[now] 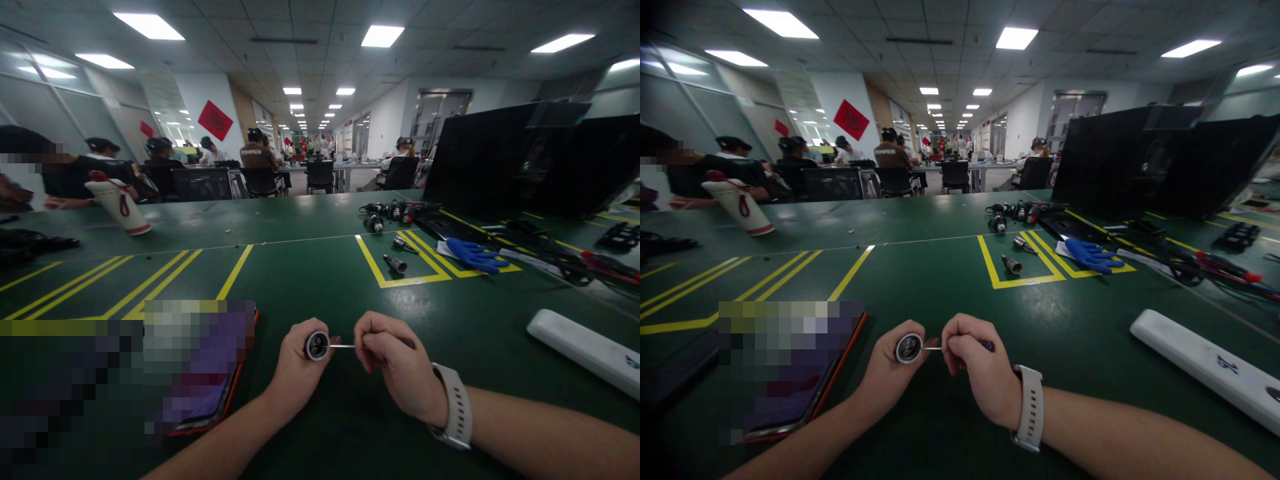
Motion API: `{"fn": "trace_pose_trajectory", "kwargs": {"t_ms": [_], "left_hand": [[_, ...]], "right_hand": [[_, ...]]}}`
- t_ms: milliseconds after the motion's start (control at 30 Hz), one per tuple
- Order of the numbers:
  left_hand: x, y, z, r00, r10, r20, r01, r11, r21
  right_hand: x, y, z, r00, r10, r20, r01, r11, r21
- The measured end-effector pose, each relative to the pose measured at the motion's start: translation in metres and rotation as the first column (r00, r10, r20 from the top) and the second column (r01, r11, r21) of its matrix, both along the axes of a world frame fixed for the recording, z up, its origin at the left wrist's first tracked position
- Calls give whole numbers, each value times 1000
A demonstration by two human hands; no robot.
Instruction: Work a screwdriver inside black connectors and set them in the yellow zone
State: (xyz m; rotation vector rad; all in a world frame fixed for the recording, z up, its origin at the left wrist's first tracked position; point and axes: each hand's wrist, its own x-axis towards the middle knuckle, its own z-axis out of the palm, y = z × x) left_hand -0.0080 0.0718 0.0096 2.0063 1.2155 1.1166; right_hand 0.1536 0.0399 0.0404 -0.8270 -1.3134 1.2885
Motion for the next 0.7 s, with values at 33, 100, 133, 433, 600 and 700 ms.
{"fn": "trace_pose_trajectory", "kwargs": {"t_ms": [33, 100, 133, 433, 600, 700], "left_hand": [[0, 0, 0, 1000, 5, -17, -4, 1000, 14], [0, 1, -1, 997, 29, -69, -25, 998, 54], [1, 1, -2, 994, 45, -102, -38, 996, 75], [1, 0, -2, 995, 59, -78, -52, 994, 93], [2, 0, 2, 999, 35, 24, -35, 999, 2], [2, 0, 3, 998, 7, 57, -5, 1000, -24]], "right_hand": [[0, 0, 2, 1000, -12, 26, 11, 1000, 18], [1, -1, 6, 995, -32, 98, 26, 998, 63], [1, -1, 8, 990, -36, 136, 25, 996, 83], [-1, 2, -2, 1000, 3, 4, -2, 1000, -16], [-2, 1, -6, 997, 10, -82, -16, 997, -77], [-2, 0, -4, 997, 9, -78, -16, 997, -80]]}}
